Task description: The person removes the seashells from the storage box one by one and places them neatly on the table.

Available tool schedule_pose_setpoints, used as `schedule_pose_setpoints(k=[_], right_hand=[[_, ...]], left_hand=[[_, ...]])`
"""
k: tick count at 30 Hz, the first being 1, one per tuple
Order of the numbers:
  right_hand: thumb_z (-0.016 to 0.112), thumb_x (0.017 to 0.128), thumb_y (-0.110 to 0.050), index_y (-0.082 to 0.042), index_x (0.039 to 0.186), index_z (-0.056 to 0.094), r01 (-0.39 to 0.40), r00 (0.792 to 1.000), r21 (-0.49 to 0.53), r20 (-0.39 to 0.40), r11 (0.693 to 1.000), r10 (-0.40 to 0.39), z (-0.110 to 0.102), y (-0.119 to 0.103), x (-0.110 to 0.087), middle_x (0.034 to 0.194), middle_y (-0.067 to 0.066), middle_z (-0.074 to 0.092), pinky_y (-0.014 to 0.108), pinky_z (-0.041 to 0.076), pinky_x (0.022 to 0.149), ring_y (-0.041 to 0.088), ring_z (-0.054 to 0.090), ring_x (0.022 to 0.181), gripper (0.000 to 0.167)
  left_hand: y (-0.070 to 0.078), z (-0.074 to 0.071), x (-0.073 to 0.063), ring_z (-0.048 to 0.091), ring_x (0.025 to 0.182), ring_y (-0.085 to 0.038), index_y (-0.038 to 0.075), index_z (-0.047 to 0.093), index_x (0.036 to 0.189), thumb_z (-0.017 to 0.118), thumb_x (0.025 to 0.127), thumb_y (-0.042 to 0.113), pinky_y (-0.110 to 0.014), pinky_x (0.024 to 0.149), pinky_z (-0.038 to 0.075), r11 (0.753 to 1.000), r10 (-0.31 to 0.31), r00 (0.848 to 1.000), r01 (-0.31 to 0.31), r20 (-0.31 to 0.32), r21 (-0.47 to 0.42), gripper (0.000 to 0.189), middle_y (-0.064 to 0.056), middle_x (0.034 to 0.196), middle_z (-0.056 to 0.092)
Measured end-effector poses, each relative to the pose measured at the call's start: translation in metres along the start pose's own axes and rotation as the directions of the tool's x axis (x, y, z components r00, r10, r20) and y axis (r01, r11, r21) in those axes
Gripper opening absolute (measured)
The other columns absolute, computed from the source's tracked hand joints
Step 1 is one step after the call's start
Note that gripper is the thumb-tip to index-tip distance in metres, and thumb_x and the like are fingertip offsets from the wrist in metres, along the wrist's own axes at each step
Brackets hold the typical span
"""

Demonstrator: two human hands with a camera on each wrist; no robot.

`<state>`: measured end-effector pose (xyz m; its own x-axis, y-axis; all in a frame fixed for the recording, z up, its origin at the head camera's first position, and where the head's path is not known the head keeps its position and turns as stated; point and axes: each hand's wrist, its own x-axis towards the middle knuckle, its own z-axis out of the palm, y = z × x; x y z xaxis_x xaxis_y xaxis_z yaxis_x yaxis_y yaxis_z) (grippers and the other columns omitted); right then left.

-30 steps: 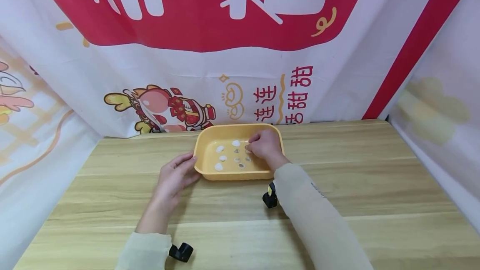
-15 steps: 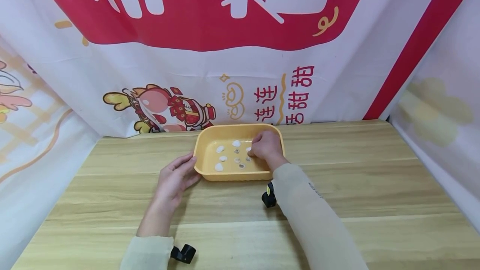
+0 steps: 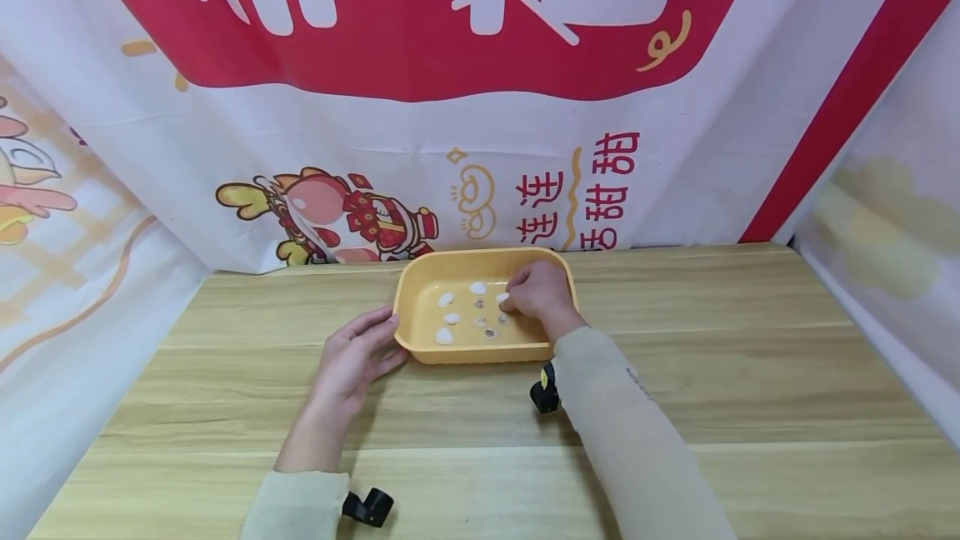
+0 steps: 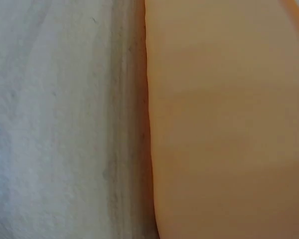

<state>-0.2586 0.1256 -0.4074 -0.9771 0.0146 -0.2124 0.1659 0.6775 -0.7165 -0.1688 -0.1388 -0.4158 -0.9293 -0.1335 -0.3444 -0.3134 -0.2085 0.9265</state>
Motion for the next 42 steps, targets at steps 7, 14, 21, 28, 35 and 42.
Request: schedule_pose_setpoints(k=[7, 14, 21, 28, 35, 42], right_hand=[[0.091, 0.083, -0.016, -0.007, 0.099, 0.080, 0.001, 1.000, -0.019, 0.015, 1.000, -0.001, -0.004, 0.003, 0.003, 0.107, 0.010, 0.075, 0.026, 0.049, 0.081, 0.023, 0.063, 0.099, 0.021], [0.091, 0.084, -0.016, -0.007, 0.100, 0.080, 0.001, 1.000, -0.021, 0.019, 1.000, -0.001, -0.004, 0.003, 0.005, 0.107, 0.010, 0.074, 0.027, 0.049, 0.081, 0.023, 0.062, 0.099, 0.022], [0.091, 0.083, -0.016, -0.006, 0.098, 0.080, 0.008, 1.000, -0.021, 0.022, 1.000, -0.007, -0.003, 0.002, 0.005, 0.104, 0.010, 0.075, 0.027, 0.048, 0.082, 0.023, 0.062, 0.099, 0.021], [0.091, 0.083, -0.016, -0.008, 0.097, 0.079, 0.007, 1.000, -0.022, 0.022, 1.000, -0.007, -0.003, 0.001, 0.004, 0.104, 0.010, 0.074, 0.027, 0.049, 0.081, 0.024, 0.062, 0.098, 0.020], [0.091, 0.083, -0.017, -0.008, 0.095, 0.079, 0.015, 1.000, -0.026, 0.014, 1.000, -0.015, -0.003, 0.001, 0.005, 0.101, 0.009, 0.074, 0.026, 0.048, 0.078, 0.023, 0.062, 0.096, 0.020], [0.092, 0.082, -0.016, -0.008, 0.095, 0.079, 0.018, 1.000, -0.020, 0.018, 1.000, -0.018, -0.002, 0.001, 0.005, 0.102, 0.010, 0.074, 0.027, 0.049, 0.080, 0.024, 0.062, 0.097, 0.020]], left_hand=[[-0.001, 0.004, 0.001, 0.064, 0.137, -0.033, 0.008, 0.063, 0.147, 0.068, 0.105, 0.009, -0.047, 0.109, 0.062, 1.000, -0.005, 1.000, 0.005, 0.022, -0.005, 0.042, -0.014, 0.155, 0.062], [0.000, 0.002, 0.004, 0.061, 0.144, -0.031, 0.021, 0.060, 0.152, 0.068, 0.105, 0.014, -0.050, 0.110, 0.061, 1.000, -0.003, 0.999, 0.002, 0.046, 0.013, 0.048, -0.006, 0.161, 0.058], [-0.001, -0.005, 0.007, 0.059, 0.145, -0.034, 0.022, 0.059, 0.153, 0.069, 0.104, 0.012, -0.049, 0.111, 0.060, 1.000, -0.013, 0.996, 0.013, 0.092, 0.004, 0.052, -0.007, 0.163, 0.056], [-0.001, -0.007, 0.011, 0.062, 0.142, -0.031, 0.020, 0.061, 0.151, 0.071, 0.102, 0.008, -0.045, 0.111, 0.061, 1.000, -0.004, 0.996, 0.004, 0.088, -0.007, 0.052, -0.006, 0.160, 0.059], [0.000, -0.003, 0.010, 0.066, 0.137, -0.032, 0.018, 0.061, 0.151, 0.071, 0.101, 0.004, -0.039, 0.106, 0.064, 0.998, 0.053, 0.997, -0.054, 0.050, 0.021, 0.052, -0.008, 0.159, 0.060], [0.001, -0.001, 0.010, 0.063, 0.140, -0.029, 0.021, 0.061, 0.151, 0.069, 0.102, 0.004, -0.042, 0.112, 0.060, 0.998, 0.049, 0.998, -0.050, 0.048, 0.032, 0.053, -0.005, 0.161, 0.058]])
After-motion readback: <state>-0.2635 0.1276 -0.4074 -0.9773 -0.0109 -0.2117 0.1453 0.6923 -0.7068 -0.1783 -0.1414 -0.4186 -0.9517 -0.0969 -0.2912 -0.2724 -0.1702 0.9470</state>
